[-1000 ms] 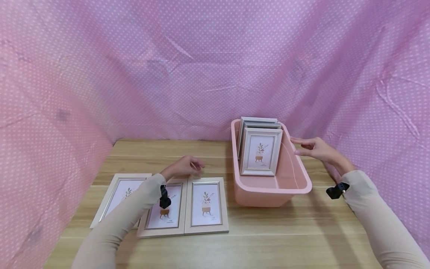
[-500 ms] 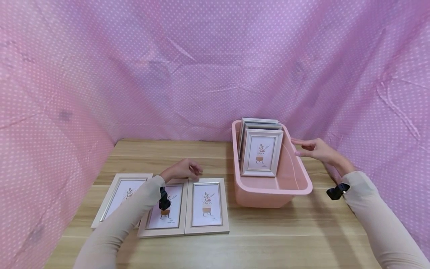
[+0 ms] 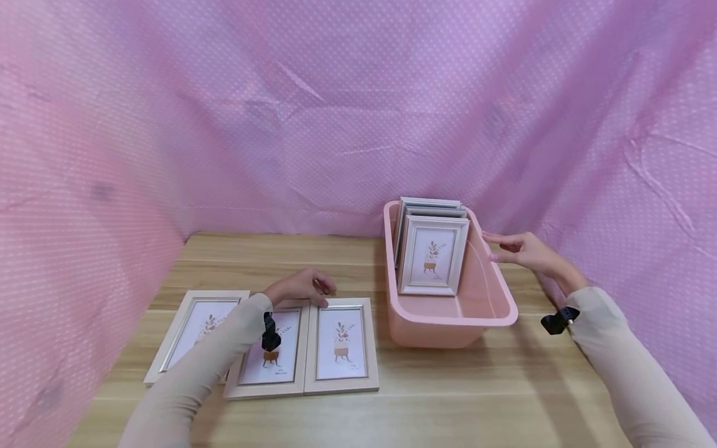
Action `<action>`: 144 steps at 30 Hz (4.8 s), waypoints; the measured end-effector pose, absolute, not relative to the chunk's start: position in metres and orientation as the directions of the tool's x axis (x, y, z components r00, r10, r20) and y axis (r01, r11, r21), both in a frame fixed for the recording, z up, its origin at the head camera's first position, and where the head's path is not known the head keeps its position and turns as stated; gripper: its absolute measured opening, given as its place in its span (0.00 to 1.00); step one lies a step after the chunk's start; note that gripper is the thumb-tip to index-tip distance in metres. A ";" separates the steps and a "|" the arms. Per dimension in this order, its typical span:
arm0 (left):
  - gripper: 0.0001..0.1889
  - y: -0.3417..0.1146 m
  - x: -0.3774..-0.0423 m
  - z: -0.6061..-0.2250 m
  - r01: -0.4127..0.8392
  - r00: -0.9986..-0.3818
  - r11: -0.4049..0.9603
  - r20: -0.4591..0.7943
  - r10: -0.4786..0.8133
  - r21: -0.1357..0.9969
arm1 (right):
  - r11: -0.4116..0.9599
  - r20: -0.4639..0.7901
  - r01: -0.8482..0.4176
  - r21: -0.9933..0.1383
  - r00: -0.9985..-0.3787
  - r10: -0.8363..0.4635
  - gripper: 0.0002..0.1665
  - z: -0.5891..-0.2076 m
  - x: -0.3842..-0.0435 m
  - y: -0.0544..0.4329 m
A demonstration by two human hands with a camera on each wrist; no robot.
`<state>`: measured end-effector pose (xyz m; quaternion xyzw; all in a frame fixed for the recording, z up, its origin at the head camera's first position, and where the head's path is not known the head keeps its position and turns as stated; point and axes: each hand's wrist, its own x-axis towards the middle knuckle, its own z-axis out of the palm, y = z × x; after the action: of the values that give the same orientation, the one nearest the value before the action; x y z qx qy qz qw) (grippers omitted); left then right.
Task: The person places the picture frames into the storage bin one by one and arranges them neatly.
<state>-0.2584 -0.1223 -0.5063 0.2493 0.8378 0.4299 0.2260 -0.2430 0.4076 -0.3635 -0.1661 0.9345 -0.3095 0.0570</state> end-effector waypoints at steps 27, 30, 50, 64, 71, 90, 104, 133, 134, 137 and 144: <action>0.18 -0.119 -0.257 -0.505 0.234 -0.746 0.566 -0.227 0.626 0.791 | 0.733 -0.009 -0.251 -0.632 -0.944 -0.331 0.33 -0.367 -0.243 0.405; 0.17 -0.119 -0.257 -0.505 0.236 -0.745 0.556 -0.219 0.630 0.797 | 0.730 -0.005 -0.253 -0.635 -0.944 -0.331 0.32 -0.366 -0.243 0.405; 0.14 -0.119 -0.261 -0.520 0.310 -0.740 0.512 -0.135 0.659 0.801 | 0.696 -0.010 -0.228 -0.681 -0.947 -0.321 0.33 -0.367 -0.242 0.407; 0.14 -0.105 -0.256 -0.513 0.346 -0.786 0.579 -0.109 0.609 0.738 | 0.721 0.015 -0.263 -0.641 -0.943 -0.331 0.33 -0.371 -0.245 0.408; 0.14 -0.101 -0.257 -0.507 0.322 -0.784 0.565 -0.120 0.609 0.760 | 0.696 0.035 -0.283 -0.659 -0.937 -0.348 0.31 -0.373 -0.244 0.408; 0.14 -0.112 -0.266 -0.503 0.248 -0.756 0.470 -0.135 0.641 0.847 | 0.684 0.039 -0.293 -0.669 -0.932 -0.360 0.31 -0.373 -0.246 0.409; 0.16 -0.111 -0.274 -0.491 0.334 -0.684 0.497 -0.157 0.712 0.801 | 0.693 0.060 -0.299 -0.656 -0.936 -0.347 0.32 -0.372 -0.245 0.406; 0.20 -0.127 -0.278 -0.470 0.141 -0.698 0.449 -0.232 0.677 0.882 | 0.681 -0.035 -0.180 -0.710 -0.957 -0.289 0.34 -0.370 -0.246 0.408; 0.20 -0.127 -0.277 -0.468 0.141 -0.701 0.448 -0.230 0.675 0.883 | 0.676 -0.041 -0.174 -0.716 -0.957 -0.289 0.35 -0.370 -0.246 0.408; 0.20 -0.127 -0.276 -0.464 0.132 -0.704 0.435 -0.225 0.674 0.891 | 0.667 -0.059 -0.154 -0.729 -0.957 -0.285 0.35 -0.368 -0.245 0.408; 0.19 -0.129 -0.272 -0.460 0.114 -0.725 0.422 -0.215 0.655 0.900 | 0.676 -0.035 -0.184 -0.714 -0.954 -0.297 0.34 -0.368 -0.245 0.408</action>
<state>-0.2722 -0.1293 -0.4596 0.2419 0.7948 0.4802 0.2813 -0.2455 0.4077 -0.3682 -0.1318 0.9124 -0.3803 0.0741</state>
